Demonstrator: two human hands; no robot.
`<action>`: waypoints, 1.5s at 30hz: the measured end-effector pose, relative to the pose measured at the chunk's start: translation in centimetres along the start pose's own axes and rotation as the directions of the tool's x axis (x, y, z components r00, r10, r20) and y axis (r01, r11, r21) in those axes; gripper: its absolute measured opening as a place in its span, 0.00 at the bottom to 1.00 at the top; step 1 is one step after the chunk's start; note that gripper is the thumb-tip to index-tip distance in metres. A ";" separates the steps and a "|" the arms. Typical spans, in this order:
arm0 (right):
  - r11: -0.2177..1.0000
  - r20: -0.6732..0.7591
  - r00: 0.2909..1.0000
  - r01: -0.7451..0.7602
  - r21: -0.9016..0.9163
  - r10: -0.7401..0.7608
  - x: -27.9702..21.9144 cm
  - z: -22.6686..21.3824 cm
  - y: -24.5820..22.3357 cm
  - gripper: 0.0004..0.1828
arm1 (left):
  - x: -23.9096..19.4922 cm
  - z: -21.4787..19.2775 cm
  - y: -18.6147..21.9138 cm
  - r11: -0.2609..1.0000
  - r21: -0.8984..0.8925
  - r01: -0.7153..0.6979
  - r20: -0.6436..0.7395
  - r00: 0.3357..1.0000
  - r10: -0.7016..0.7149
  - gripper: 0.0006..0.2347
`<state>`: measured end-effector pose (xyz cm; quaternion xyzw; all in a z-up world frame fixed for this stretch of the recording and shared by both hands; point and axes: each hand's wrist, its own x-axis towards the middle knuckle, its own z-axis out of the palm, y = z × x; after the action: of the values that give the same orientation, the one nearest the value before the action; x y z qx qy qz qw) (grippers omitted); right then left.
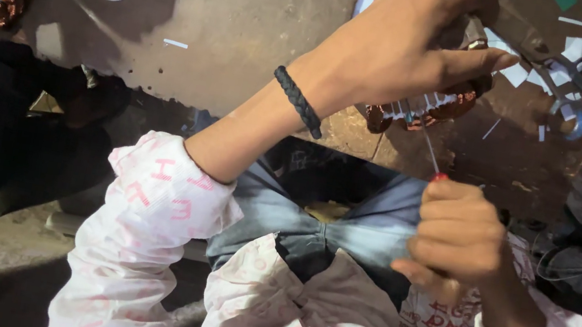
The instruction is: Winding copper wire into the slots of an electric motor stator on a workshop table.
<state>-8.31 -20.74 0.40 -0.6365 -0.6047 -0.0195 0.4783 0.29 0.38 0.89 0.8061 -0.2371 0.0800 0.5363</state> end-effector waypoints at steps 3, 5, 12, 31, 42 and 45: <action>0.996 0.089 0.996 -0.006 -0.086 0.014 0.1 -0.1 1.2 0.19 | -0.3 0.0 0.1 0.998 0.023 0.054 0.032 0.998 -0.055 0.16; 0.994 0.112 0.993 -0.030 -0.109 0.042 1.4 -0.3 2.2 0.20 | -0.7 0.3 0.3 0.999 0.031 0.045 0.017 0.999 -0.045 0.17; 0.682 -0.040 0.683 -0.721 0.121 0.729 3.8 -0.7 0.1 0.24 | -2.1 0.0 1.2 0.986 0.167 -0.016 -0.023 1.000 0.020 0.21; 0.973 -0.283 0.958 0.109 0.204 -0.048 0.5 4.2 -1.9 0.22 | -8.7 -2.1 1.5 0.927 -0.357 0.114 -0.045 0.989 -0.139 0.17; 0.969 -0.317 0.948 0.070 0.236 0.009 0.5 6.5 -1.0 0.20 | -11.1 -1.0 -0.6 0.950 -0.311 0.013 -0.253 0.963 -0.097 0.13; 0.986 -0.241 0.970 0.073 0.152 -0.035 0.6 6.7 0.2 0.18 | -11.1 -0.7 -0.5 0.943 -0.334 -0.004 -0.258 0.962 -0.087 0.13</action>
<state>-11.70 -15.98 -2.95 -0.5726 -0.5599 -0.0603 0.5958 -9.06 4.47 -3.49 0.6910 -0.1548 0.1365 0.6928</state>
